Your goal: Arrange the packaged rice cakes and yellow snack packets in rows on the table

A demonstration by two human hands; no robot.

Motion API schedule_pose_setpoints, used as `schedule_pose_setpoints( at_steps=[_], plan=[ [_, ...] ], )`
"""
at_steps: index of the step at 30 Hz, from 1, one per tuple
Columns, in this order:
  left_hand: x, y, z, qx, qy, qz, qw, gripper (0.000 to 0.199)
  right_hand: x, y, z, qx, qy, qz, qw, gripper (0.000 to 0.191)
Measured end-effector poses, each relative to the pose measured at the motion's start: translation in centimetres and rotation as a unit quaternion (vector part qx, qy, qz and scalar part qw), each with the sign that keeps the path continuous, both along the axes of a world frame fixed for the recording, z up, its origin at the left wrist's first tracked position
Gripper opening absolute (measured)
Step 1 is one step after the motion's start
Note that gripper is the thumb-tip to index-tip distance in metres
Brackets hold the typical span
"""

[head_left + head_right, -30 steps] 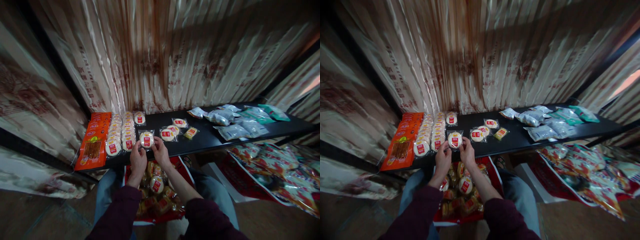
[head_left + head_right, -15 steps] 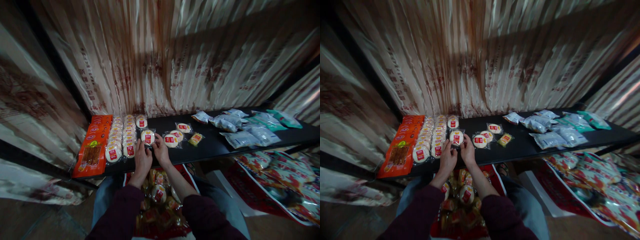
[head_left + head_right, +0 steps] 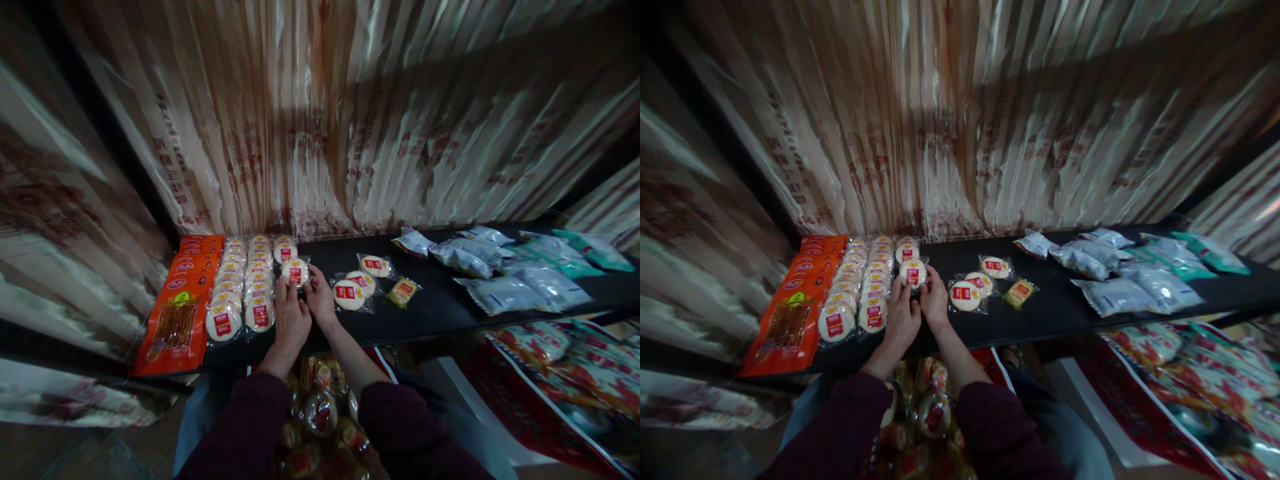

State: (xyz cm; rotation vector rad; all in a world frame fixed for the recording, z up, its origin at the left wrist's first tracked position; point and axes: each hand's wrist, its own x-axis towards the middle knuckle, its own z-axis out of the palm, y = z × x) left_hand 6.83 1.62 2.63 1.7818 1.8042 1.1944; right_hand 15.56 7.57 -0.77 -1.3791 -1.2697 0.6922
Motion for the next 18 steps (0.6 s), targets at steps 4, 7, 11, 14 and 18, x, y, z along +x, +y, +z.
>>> schedule_pose_setpoints(
  at_steps=[4, 7, 11, 14, 18],
  plan=[
    [0.1, 0.7, -0.7, 0.007, -0.009, -0.010, 1.000, 0.053, -0.1, 0.8, -0.1, -0.004, -0.010, -0.001, 1.000, 0.052],
    [0.1, 1.2, -1.3, 0.014, -0.004, -0.020, 1.000, 0.054, -0.3, 1.5, -0.1, -0.006, -0.012, 0.002, 1.000, 0.052],
    [0.0, 2.1, -1.9, 0.001, 0.007, -0.026, 1.000, 0.055, -0.7, 2.4, -0.2, -0.001, -0.008, 0.015, 1.000, 0.052],
    [0.1, 2.8, -2.1, 0.001, 0.003, -0.020, 1.000, 0.053, -0.9, 3.1, -0.3, 0.000, -0.014, 0.016, 1.000, 0.053],
    [0.4, 3.8, -2.3, -0.001, 0.004, -0.023, 1.000, 0.051, -0.9, 4.0, -0.4, 0.000, -0.019, 0.021, 1.000, 0.052]
  ],
)
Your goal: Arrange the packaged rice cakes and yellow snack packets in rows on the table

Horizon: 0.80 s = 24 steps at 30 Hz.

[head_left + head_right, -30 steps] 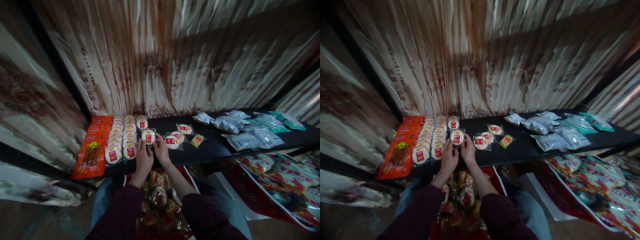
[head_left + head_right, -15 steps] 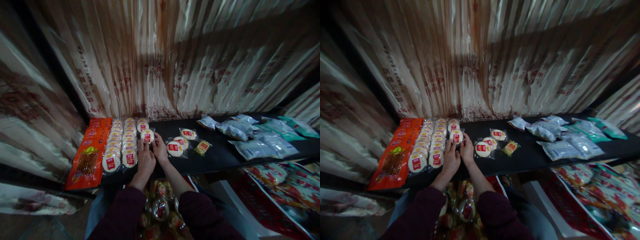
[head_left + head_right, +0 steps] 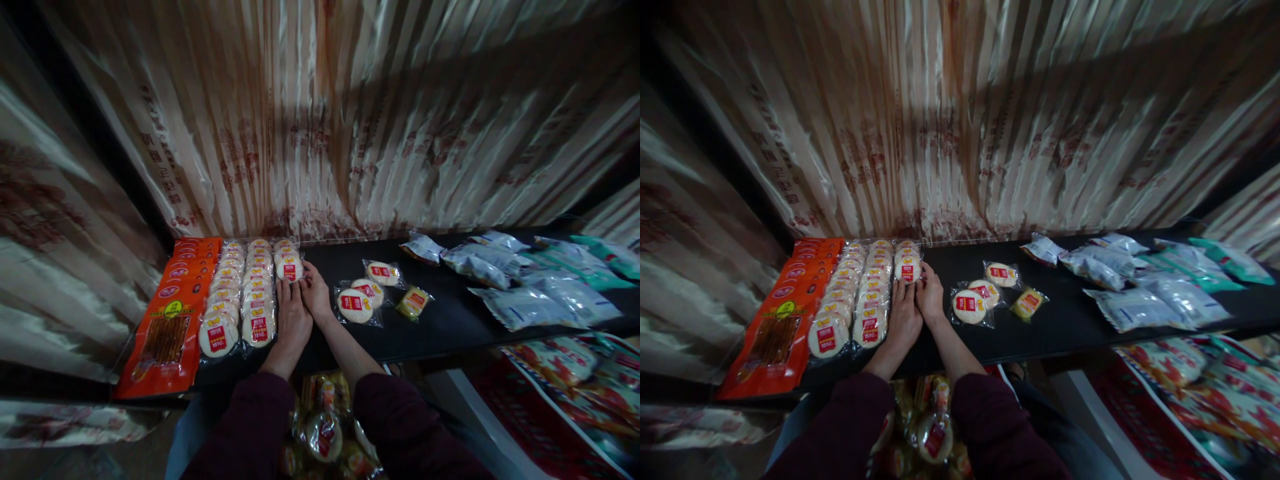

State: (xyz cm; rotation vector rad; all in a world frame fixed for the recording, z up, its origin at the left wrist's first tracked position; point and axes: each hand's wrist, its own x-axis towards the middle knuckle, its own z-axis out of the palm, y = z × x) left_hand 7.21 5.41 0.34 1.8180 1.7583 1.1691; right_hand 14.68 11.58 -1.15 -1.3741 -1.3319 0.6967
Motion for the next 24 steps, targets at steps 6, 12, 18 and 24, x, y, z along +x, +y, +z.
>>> schedule_pose_setpoints(
  at_steps=[6, 12, 18, 24],
  plan=[
    [0.3, 1.2, -0.8, -0.004, 0.016, 0.003, 1.000, 0.052, 0.0, 1.0, -0.1, -0.001, -0.028, 0.006, 1.000, 0.050],
    [0.1, 2.2, -2.1, 0.029, 0.060, -0.005, 0.998, 0.051, -0.1, 1.1, 0.4, 0.012, -0.108, -0.010, 0.994, 0.044],
    [-0.1, 2.5, -2.7, 0.034, 0.073, 0.008, 0.997, 0.051, -0.2, 0.9, 0.7, 0.042, -0.214, -0.051, 0.975, 0.037],
    [0.1, 2.7, -2.5, 0.006, 0.060, 0.013, 0.998, 0.053, -0.5, 1.6, 0.8, 0.033, -0.202, -0.019, 0.979, 0.039]
  ],
)
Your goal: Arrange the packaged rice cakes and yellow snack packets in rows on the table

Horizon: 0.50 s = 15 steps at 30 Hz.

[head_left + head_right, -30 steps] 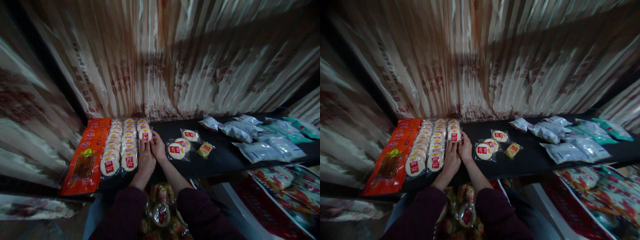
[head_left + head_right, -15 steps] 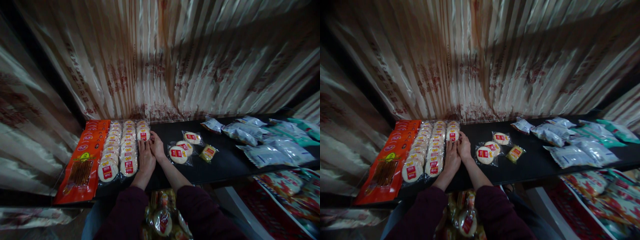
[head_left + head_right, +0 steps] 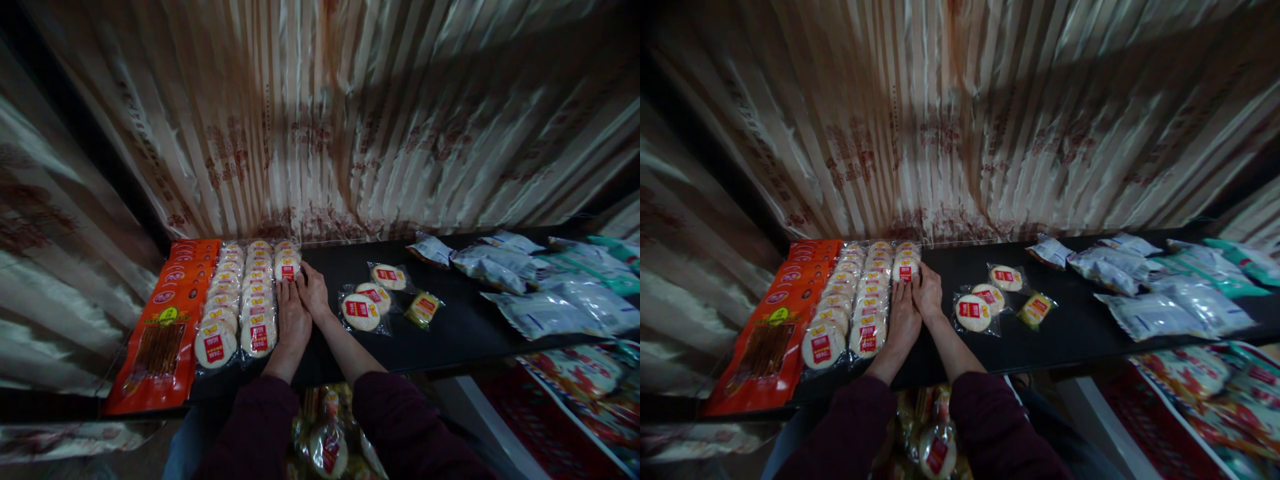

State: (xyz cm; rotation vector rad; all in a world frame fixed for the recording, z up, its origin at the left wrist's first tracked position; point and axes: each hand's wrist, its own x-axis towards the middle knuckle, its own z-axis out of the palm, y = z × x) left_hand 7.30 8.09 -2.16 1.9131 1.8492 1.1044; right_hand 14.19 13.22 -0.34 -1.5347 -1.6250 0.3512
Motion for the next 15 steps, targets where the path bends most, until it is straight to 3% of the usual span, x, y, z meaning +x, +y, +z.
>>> schedule_pose_setpoints(
  at_steps=[7, 15],
  plan=[
    [0.01, -0.03, -0.15, 0.013, -0.021, 0.008, 1.000, 0.053, 0.15, -0.07, 0.54, -0.042, 0.005, 0.007, 0.999, 0.042],
    [-0.02, -0.69, 0.79, 0.025, 0.020, -0.006, 0.999, 0.050, 0.47, -0.43, 0.23, -0.038, 0.030, -0.001, 0.999, 0.045]
  ],
)
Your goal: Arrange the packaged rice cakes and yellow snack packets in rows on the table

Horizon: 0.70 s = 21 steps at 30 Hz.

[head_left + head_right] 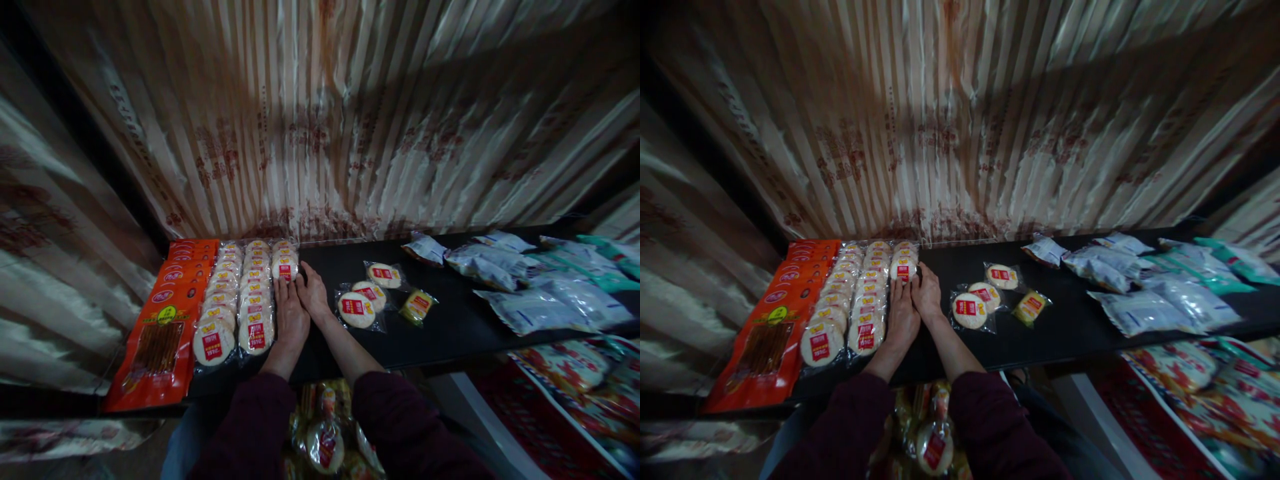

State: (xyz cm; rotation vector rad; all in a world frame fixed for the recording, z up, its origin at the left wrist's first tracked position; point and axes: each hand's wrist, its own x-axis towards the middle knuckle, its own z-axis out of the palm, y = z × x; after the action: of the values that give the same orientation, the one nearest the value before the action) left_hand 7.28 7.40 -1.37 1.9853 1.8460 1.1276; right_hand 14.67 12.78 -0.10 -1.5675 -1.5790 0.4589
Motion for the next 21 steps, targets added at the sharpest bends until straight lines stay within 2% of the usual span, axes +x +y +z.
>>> schedule_pose_setpoints(
  at_steps=[7, 11, 16, 21],
  plan=[
    [0.4, -1.9, 0.0, 0.022, 0.007, -0.006, 1.000, 0.046, 0.6, -2.0, -0.4, 0.009, 0.026, -0.003, 1.000, 0.043],
    [0.6, -3.2, 0.1, 0.031, 0.020, -0.029, 0.999, 0.045, 0.9, -3.8, -0.1, 0.007, 0.028, 0.014, 0.999, 0.036],
    [0.2, -6.0, 0.6, 0.005, 0.040, -0.050, 0.998, 0.044, 0.8, -6.8, 0.7, -0.017, 0.038, 0.054, 0.998, 0.032],
    [-0.3, -9.2, 0.6, -0.005, 0.063, -0.083, 0.995, 0.045, 0.7, -10.2, 0.7, -0.035, 0.067, 0.079, 0.994, 0.035]
  ],
)
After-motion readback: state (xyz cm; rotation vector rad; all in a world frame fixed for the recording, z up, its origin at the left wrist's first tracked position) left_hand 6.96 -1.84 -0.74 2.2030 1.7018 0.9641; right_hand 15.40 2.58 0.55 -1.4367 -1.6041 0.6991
